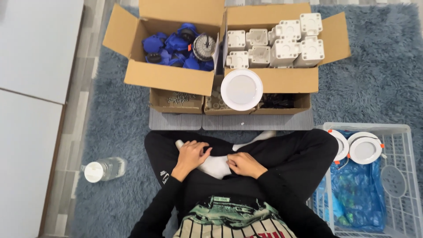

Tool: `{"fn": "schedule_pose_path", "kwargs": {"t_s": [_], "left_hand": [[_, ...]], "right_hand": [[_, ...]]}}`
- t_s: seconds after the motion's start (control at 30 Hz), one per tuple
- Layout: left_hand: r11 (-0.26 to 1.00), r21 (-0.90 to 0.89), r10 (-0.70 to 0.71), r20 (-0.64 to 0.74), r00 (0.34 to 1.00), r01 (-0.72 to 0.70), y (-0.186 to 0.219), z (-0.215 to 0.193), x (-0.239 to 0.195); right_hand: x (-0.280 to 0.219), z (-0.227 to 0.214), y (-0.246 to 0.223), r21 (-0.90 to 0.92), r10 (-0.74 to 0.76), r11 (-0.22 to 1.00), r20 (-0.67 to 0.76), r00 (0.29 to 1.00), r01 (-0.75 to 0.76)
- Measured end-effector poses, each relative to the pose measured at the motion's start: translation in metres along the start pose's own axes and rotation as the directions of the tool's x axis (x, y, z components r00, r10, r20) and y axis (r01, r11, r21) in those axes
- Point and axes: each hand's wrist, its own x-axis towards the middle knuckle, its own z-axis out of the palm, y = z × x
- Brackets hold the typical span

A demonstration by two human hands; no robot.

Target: Assembling recessed LED light fixtures by snapping the light modules into the outer rings and organizing them in a crate.

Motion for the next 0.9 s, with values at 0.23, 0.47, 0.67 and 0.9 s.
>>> {"fn": "schedule_pose_path", "kwargs": {"t_s": [0.23,0.47,0.67,0.9], "left_hand": [[0.960,-0.243,0.141,-0.012,0.990,-0.140,0.049,-0.038,0.034],[0.951,0.017,0.290,-0.400,0.870,-0.309,0.042,-0.149,0.164],[0.941,0.287,0.237,-0.186,0.954,-0.178,-0.010,-0.161,0.273],[0.942,0.311,0.123,0.028,0.992,-0.126,-0.030,-0.133,0.323]], "right_hand": [[0.008,0.007,0.008,-0.059,0.069,0.996,0.018,0.997,-0.068],[0.008,0.010,0.008,-0.087,0.077,0.993,0.004,0.997,-0.077],[0.004,0.011,0.003,-0.112,0.049,0.992,-0.067,0.997,-0.056],[0.001,0.012,0.002,-0.142,0.015,0.989,-0.139,0.990,-0.035]]}}
